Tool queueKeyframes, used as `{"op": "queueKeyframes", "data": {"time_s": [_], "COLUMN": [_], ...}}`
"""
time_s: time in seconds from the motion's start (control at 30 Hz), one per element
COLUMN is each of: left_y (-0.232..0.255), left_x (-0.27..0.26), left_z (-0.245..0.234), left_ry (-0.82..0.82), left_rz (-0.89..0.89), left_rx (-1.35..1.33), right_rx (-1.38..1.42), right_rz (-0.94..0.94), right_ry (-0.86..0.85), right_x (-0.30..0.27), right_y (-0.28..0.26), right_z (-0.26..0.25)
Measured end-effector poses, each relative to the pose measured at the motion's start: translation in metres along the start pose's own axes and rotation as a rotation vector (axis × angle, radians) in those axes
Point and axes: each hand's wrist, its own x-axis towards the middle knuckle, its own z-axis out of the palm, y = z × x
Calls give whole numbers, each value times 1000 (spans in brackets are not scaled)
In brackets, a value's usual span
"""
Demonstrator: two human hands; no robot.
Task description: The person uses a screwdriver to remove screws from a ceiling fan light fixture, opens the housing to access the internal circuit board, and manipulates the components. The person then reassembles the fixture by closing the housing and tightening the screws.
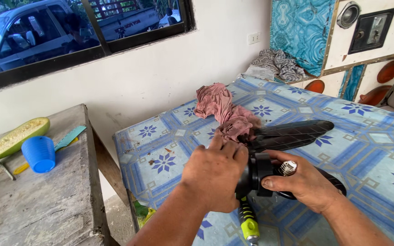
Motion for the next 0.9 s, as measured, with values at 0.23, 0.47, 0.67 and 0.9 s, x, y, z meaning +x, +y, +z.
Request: {"op": "queueKeyframes", "data": {"time_s": [0.23,0.47,0.67,0.9], "left_y": [-3,-10,-29,-31], "left_x": [3,5,-24,-26], "left_z": [6,10,22,39], "left_ry": [21,-15,168,227], "left_rz": [-25,-20,26,34], "left_rx": [-66,-108,-327,-354], "right_rx": [-8,-49,165,163], "right_rz": [-23,-79,-22,-7], "right_ry": [-79,-70,-141,-74], "right_x": [-3,-9,-12,-11], "right_y": [-5,-9,-14,-12], "right_z": [3,7,12,5]}}
